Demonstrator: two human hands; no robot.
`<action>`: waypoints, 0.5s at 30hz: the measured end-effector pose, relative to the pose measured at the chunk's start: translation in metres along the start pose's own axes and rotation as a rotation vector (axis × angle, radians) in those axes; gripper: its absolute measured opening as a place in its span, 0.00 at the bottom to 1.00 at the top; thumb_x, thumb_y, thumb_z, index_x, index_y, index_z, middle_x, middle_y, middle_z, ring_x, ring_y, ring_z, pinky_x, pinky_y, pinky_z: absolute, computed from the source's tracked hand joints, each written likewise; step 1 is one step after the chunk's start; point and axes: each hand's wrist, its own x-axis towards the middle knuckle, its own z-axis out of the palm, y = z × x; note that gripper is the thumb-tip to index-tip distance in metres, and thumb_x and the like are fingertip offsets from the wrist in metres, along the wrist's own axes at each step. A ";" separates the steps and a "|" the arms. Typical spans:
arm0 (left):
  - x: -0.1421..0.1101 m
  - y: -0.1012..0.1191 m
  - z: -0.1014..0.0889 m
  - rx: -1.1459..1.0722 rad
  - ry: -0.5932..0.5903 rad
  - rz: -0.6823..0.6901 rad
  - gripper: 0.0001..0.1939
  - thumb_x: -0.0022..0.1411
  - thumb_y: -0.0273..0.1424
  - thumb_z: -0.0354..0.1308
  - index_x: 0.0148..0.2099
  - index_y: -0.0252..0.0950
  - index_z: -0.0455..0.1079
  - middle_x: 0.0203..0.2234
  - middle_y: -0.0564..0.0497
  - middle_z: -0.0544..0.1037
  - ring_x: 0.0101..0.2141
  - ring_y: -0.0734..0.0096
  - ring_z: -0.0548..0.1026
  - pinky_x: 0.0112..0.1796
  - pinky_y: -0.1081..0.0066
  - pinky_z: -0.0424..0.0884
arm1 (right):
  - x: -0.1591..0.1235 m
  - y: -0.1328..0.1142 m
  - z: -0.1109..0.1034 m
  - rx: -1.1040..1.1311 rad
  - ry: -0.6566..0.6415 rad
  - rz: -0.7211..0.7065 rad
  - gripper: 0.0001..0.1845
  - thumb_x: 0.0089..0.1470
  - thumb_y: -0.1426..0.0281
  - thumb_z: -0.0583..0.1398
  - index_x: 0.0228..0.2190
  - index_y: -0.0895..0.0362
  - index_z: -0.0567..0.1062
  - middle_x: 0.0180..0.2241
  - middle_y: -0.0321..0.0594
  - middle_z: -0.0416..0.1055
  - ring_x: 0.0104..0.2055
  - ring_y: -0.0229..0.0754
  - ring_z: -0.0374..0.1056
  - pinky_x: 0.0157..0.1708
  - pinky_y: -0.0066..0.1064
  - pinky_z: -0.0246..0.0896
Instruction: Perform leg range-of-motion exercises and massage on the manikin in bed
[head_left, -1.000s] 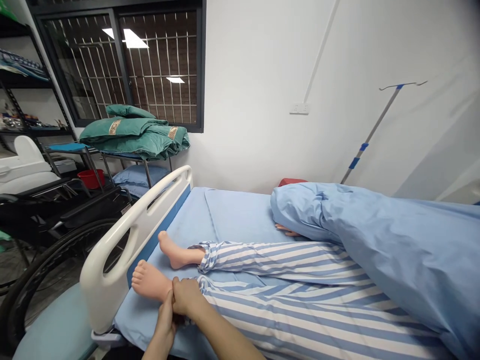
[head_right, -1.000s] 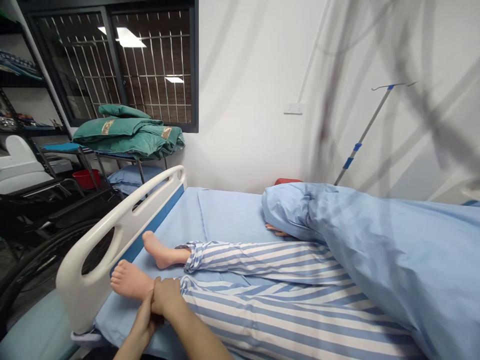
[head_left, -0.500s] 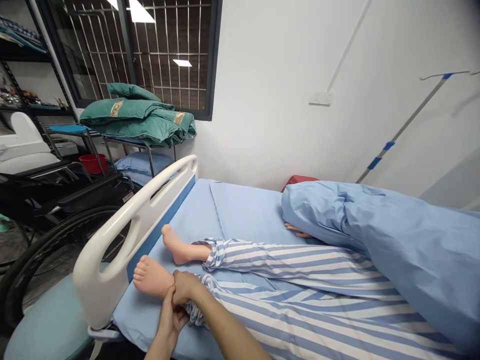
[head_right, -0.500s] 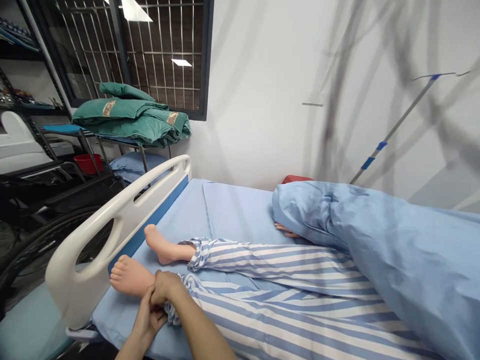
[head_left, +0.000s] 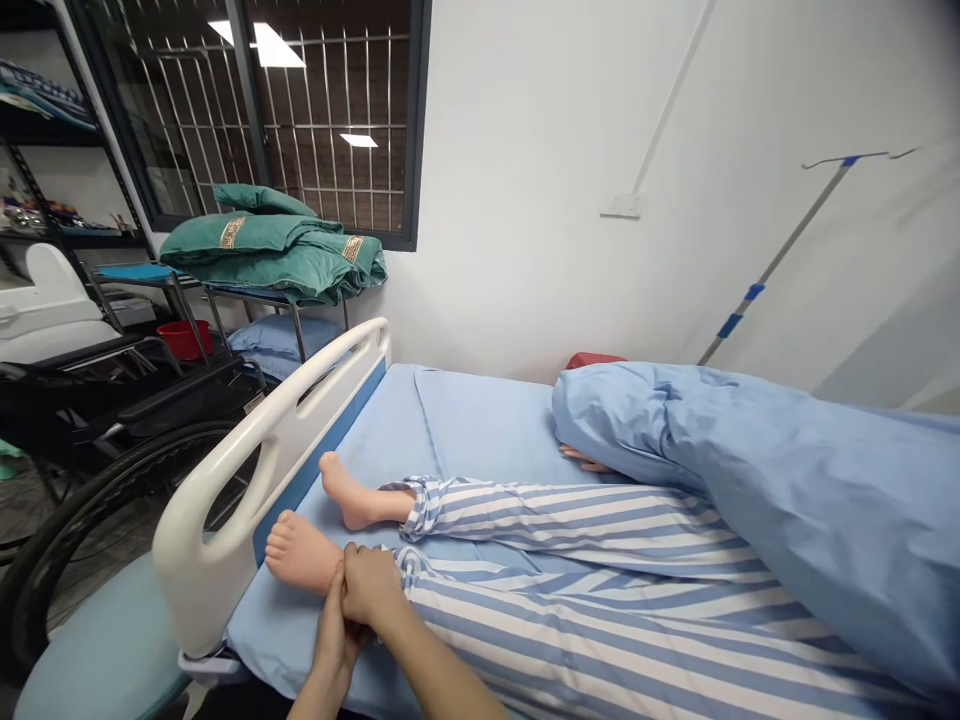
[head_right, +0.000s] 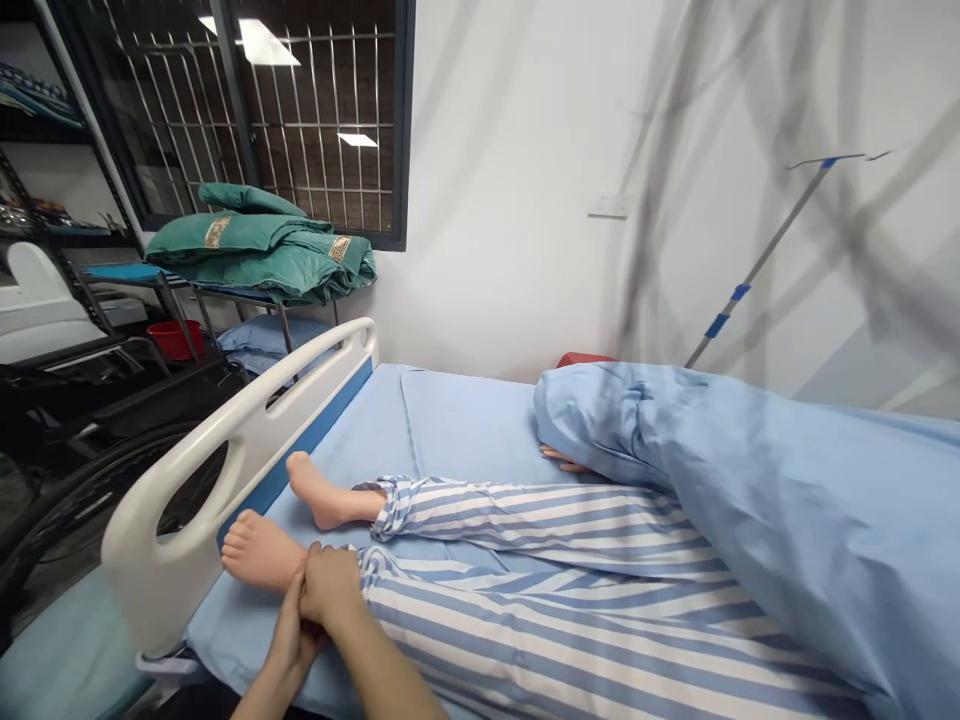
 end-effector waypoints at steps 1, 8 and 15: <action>-0.002 0.000 0.000 0.027 0.004 0.028 0.22 0.53 0.47 0.53 0.41 0.35 0.68 0.23 0.49 0.75 0.25 0.64 0.75 0.24 0.69 0.69 | -0.004 -0.003 0.001 -0.025 0.027 0.001 0.19 0.44 0.69 0.56 0.40 0.61 0.67 0.33 0.50 0.72 0.34 0.52 0.71 0.30 0.41 0.66; -0.015 0.007 -0.006 0.317 0.052 0.058 0.23 0.50 0.49 0.55 0.36 0.32 0.67 0.18 0.48 0.73 0.25 0.62 0.74 0.21 0.69 0.68 | -0.024 -0.009 0.003 -0.113 0.127 0.029 0.19 0.46 0.74 0.57 0.43 0.62 0.66 0.35 0.51 0.71 0.38 0.50 0.69 0.35 0.41 0.65; -0.030 0.019 0.010 0.215 0.077 -0.016 0.21 0.46 0.45 0.59 0.35 0.33 0.67 0.19 0.48 0.74 0.27 0.55 0.75 0.25 0.62 0.71 | -0.021 -0.004 -0.010 0.016 0.008 0.023 0.30 0.35 0.69 0.62 0.44 0.63 0.67 0.38 0.51 0.72 0.40 0.52 0.69 0.38 0.40 0.65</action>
